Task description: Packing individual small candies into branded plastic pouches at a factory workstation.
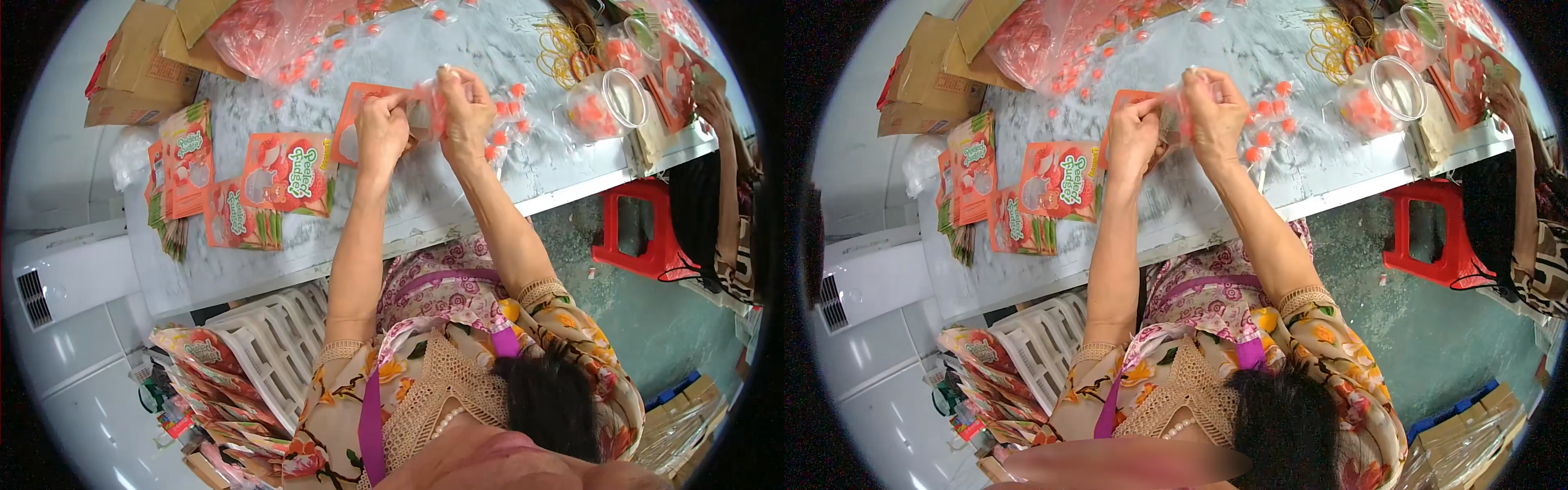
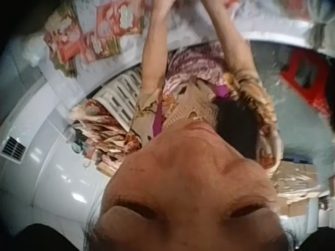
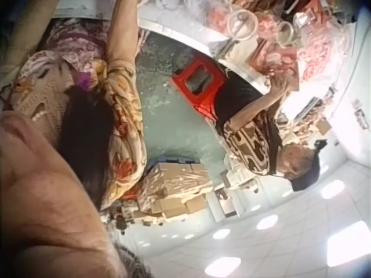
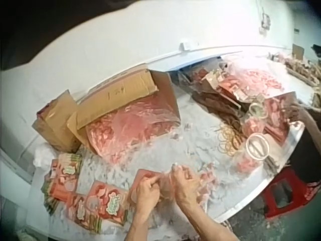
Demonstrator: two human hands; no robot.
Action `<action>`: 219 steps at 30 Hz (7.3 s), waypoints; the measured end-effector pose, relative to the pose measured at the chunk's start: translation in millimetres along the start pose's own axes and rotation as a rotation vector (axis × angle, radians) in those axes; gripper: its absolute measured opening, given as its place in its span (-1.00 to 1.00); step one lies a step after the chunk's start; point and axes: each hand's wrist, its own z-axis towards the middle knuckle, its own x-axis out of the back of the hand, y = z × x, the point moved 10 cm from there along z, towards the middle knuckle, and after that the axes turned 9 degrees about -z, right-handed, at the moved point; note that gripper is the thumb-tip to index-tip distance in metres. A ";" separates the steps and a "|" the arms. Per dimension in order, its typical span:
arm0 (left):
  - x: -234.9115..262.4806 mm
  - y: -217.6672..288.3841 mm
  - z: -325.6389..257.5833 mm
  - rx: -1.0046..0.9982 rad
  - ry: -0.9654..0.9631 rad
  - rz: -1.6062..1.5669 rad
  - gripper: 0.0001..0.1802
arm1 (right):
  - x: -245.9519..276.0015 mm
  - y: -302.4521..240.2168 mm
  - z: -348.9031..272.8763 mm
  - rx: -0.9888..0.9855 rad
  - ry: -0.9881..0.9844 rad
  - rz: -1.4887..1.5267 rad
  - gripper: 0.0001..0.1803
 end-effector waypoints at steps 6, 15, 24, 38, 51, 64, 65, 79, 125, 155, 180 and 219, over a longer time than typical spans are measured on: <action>5.2 -23.3 14.7 -0.025 0.036 -0.081 -0.74 | -11.2 -10.5 -14.1 0.083 -0.131 -0.354 -0.85; -4.7 12.6 -5.3 -0.411 0.105 0.083 -0.58 | 5.3 -26.3 -13.5 0.376 -0.003 -0.532 -0.79; -25.9 34.7 -17.9 -0.541 0.045 0.267 -0.57 | 13.3 -34.9 0.9 0.455 0.152 -0.638 -0.77; -4.1 20.5 0.3 -0.386 0.107 -0.004 -0.71 | -36.3 -39.6 -41.2 0.639 -0.320 -0.793 -0.67; -7.6 47.0 -27.6 -0.558 0.129 0.068 -0.73 | -26.0 -43.9 -9.3 0.377 -0.118 -0.516 -0.52; -5.5 41.9 -13.6 -0.252 -0.025 0.049 -0.64 | -56.0 -105.1 -8.3 0.653 -0.091 -0.437 -0.55; 4.2 46.0 -9.4 -0.341 0.014 0.052 -0.64 | -56.6 -116.3 -9.0 0.653 -0.095 -0.440 -0.55; 60.0 89.0 -18.8 -0.279 0.042 0.035 -0.70 | 33.3 -33.4 -18.1 0.752 -0.375 -1.552 -0.15; 8.4 91.1 -2.9 -0.196 -0.094 -0.219 -0.62 | -65.8 -129.2 10.1 0.428 -0.250 -0.308 -0.77; 66.7 84.7 -8.4 -0.256 0.044 -0.678 -0.53 | -64.0 -129.3 -65.7 0.745 -0.379 -0.736 -0.67; 96.9 -4.1 -20.2 -0.533 0.150 -1.039 -0.79 | -38.0 -81.2 -9.5 0.268 -0.416 -0.297 -0.96; 133.7 -0.8 -132.9 -0.448 0.129 -0.416 -0.89 | -150.3 -93.1 -148.3 0.710 -1.262 -1.128 -0.78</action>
